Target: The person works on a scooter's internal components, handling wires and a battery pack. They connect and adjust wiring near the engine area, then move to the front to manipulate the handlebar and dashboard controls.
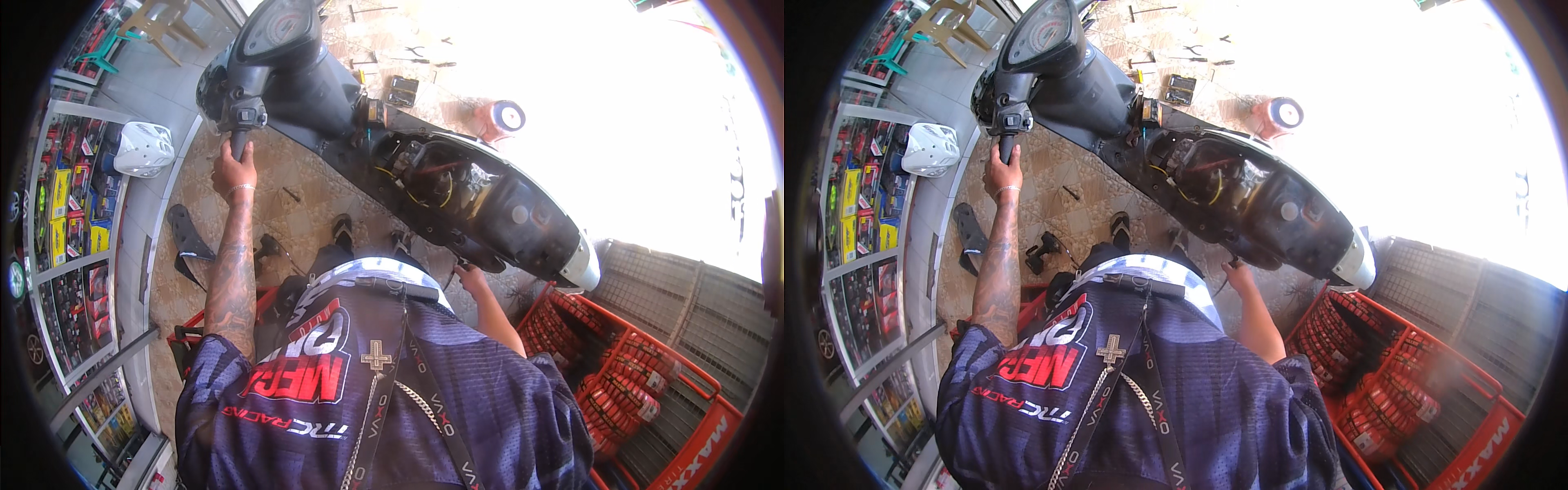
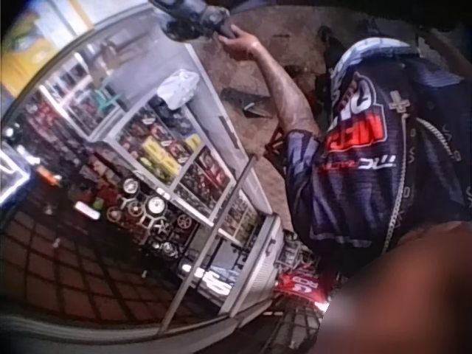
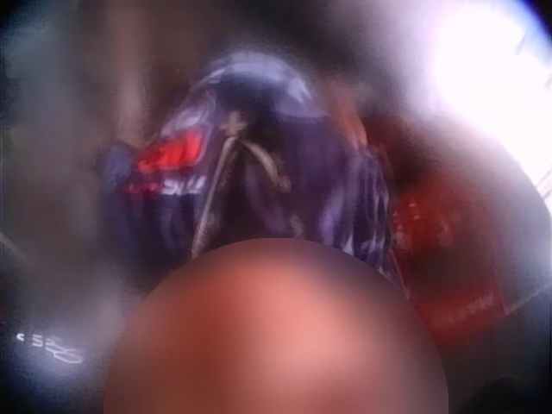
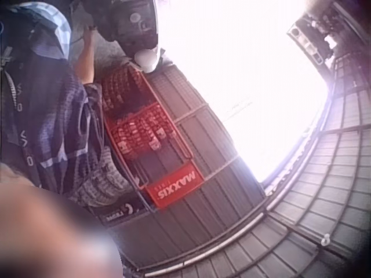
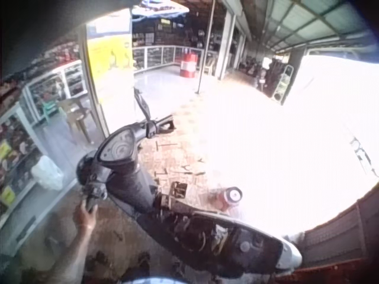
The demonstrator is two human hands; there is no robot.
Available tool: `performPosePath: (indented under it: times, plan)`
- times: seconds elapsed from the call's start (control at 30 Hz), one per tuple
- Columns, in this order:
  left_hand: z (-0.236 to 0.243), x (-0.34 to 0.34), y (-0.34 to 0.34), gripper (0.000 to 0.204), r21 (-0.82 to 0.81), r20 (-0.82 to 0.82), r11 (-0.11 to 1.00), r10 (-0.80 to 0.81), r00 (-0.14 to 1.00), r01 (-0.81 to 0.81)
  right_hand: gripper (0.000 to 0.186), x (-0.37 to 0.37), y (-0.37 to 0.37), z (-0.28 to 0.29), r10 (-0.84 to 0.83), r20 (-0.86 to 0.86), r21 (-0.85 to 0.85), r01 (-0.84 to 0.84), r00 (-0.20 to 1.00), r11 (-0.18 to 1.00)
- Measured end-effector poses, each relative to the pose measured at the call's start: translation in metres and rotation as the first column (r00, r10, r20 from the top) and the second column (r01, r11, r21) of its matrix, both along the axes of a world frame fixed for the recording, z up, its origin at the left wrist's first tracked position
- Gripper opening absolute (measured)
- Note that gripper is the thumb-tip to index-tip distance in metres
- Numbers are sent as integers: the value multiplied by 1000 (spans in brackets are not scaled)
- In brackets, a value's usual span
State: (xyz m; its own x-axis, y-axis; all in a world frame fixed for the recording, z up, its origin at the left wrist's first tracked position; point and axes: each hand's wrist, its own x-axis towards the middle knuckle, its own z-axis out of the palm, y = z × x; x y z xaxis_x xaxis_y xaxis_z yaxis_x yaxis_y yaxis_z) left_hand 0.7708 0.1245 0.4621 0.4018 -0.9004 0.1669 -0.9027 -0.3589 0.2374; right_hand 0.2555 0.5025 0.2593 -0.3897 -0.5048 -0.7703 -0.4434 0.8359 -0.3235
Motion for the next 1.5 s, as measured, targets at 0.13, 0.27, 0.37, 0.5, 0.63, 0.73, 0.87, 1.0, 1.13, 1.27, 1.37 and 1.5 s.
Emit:
performPosePath:
  times: [0.13,0.27,0.37,0.5,0.63,0.73,0.87,1.0,1.13,1.27,1.37,1.5]
  plan:
    - [1,-1,-1,50,53,-5,998,28,1000,-28,57,-1,-3,3,-24,37,13,24,999,1000]
    - [1,1,-1,50,49,-32,999,21,999,-20,56,6,-5,4,-12,22,24,12,1000,1000]
    - [1,1,-1,51,29,-16,1000,6,1000,-5,56,10,-9,5,-28,43,30,27,999,999]
    - [3,0,0,50,13,-27,1000,-3,1000,4,55,16,-20,5,20,25,-21,-20,999,1000]
    - [8,-1,1,50,24,-43,1000,-3,999,4,52,24,-35,4,43,28,-28,-43,999,999]
    - [10,0,0,50,13,-79,1000,-23,997,24,51,31,-45,2,71,-9,-34,-72,997,997]
    - [9,2,0,51,-4,-97,999,-43,994,43,53,42,-55,-1,122,-26,-70,-123,992,990]
    - [6,4,0,51,-3,-121,999,-55,991,55,56,53,-61,5,96,-29,-60,-98,995,993]
    - [5,6,-1,52,11,-149,998,-63,987,65,58,62,-60,20,74,-1,-35,-74,997,997]
    - [4,8,-2,53,16,-159,997,-70,985,73,60,66,-56,33,79,-24,17,-78,997,997]
    - [3,9,-2,54,15,-158,997,-75,985,78,60,69,-53,39,89,-37,27,-88,995,996]
    - [1,9,-2,55,-2,-161,996,-83,983,84,60,71,-51,45,102,-61,-6,-102,993,995]
